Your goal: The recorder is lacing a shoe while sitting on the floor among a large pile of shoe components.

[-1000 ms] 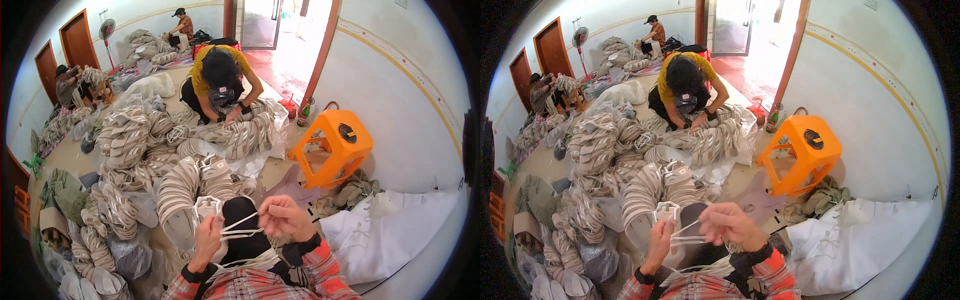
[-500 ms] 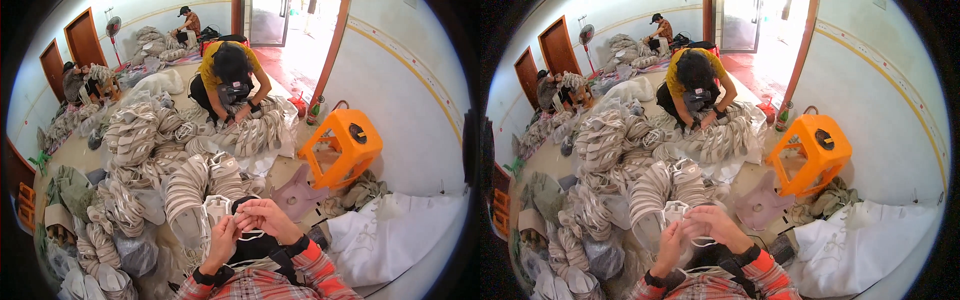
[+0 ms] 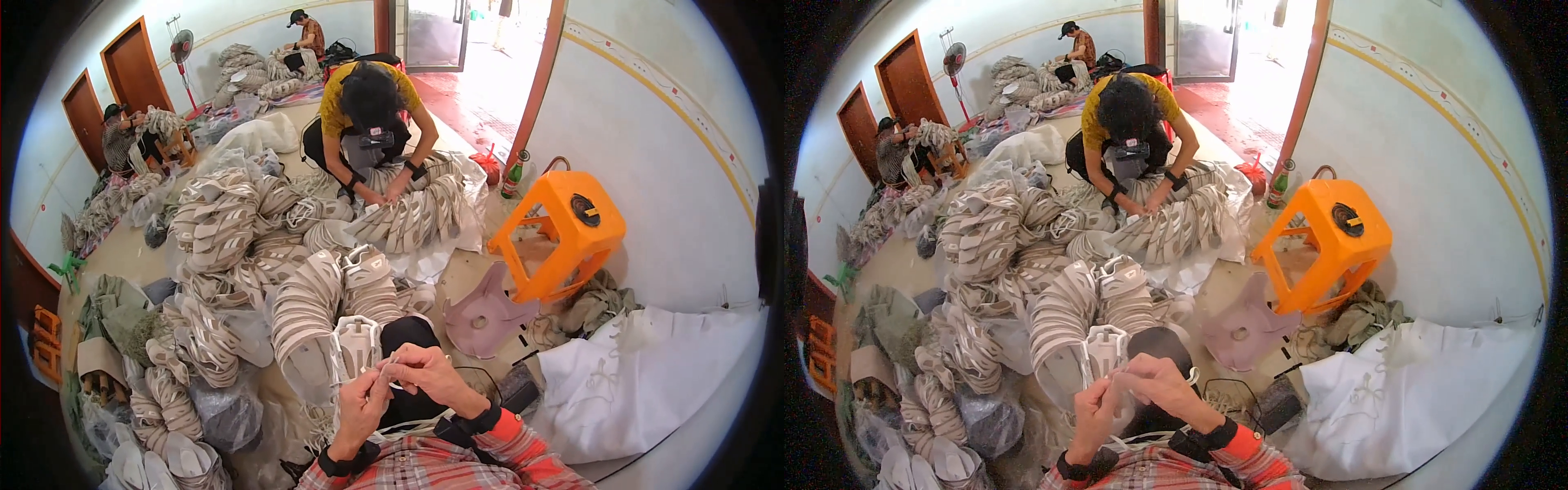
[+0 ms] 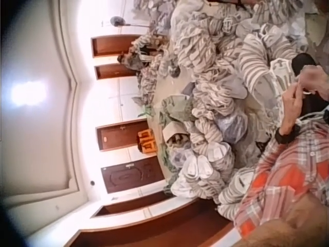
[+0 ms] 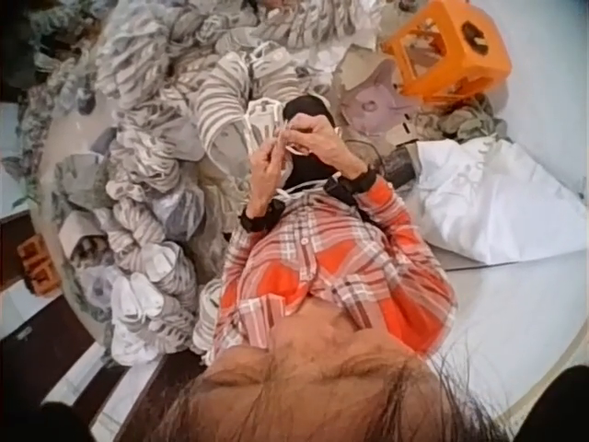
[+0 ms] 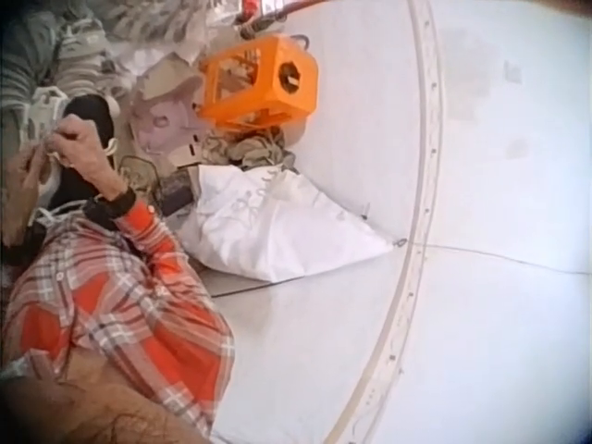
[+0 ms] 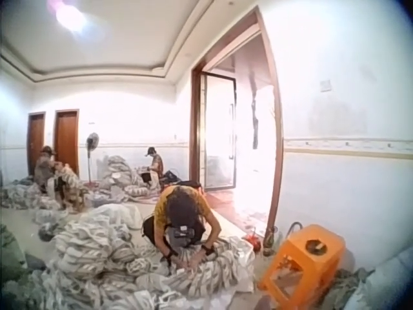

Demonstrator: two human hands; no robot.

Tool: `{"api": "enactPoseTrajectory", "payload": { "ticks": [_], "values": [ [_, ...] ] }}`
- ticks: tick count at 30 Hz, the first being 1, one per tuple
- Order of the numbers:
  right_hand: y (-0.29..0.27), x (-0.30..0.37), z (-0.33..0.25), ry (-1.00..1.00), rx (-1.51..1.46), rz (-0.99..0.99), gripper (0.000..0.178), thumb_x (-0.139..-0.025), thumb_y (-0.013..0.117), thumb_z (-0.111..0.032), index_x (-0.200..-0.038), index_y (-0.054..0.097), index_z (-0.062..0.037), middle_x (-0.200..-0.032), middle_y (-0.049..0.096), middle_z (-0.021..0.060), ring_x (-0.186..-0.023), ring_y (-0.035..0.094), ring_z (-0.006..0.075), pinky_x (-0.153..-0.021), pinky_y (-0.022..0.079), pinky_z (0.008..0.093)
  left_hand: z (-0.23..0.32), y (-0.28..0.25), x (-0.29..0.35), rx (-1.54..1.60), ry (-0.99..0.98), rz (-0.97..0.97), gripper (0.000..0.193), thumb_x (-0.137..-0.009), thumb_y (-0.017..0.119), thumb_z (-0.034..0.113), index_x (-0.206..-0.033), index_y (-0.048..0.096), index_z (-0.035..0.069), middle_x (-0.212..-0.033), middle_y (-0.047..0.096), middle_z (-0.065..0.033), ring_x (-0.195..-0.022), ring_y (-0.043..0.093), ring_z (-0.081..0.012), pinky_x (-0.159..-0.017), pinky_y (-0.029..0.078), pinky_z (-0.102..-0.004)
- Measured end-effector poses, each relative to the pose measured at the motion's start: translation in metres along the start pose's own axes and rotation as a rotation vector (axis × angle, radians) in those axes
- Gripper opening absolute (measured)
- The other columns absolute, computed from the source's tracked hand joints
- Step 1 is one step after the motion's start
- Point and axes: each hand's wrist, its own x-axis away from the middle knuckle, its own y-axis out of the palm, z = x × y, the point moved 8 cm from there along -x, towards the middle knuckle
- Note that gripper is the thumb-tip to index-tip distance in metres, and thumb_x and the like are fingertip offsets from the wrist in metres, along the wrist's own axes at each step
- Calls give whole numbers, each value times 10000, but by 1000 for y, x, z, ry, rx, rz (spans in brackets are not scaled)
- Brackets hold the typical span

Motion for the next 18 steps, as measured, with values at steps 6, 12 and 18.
{"api": "enactPoseTrajectory", "payload": {
  "ticks": [6,12,18],
  "values": [
    [0,5,1,70,-12,-46,164,-845,588,-75,-960,649,25,-659,553,13,-508,467,57,-458,365,188,-1,-2,4,-31,-3,-57,192,-878,535,134,-800,599,-29,-617,581,-56,-519,547,-104,-473,430,-243],
    [4,4,-1,108,-4,-53,165,-839,597,-74,-953,646,34,-692,594,32,-494,480,63,-444,373,190,-4,-2,4,-17,6,-82,176,-873,532,119,-807,601,-29,-627,586,-64,-532,558,-112,-478,431,-243],
    [16,-2,1,124,-46,-64,135,-836,605,-86,-889,644,31,-665,586,41,-481,489,72,-434,375,193,-6,-6,11,5,-61,-48,136,-855,534,89,-825,595,-29,-667,591,-80,-568,570,-159,-520,444,-270]
  ]
}}
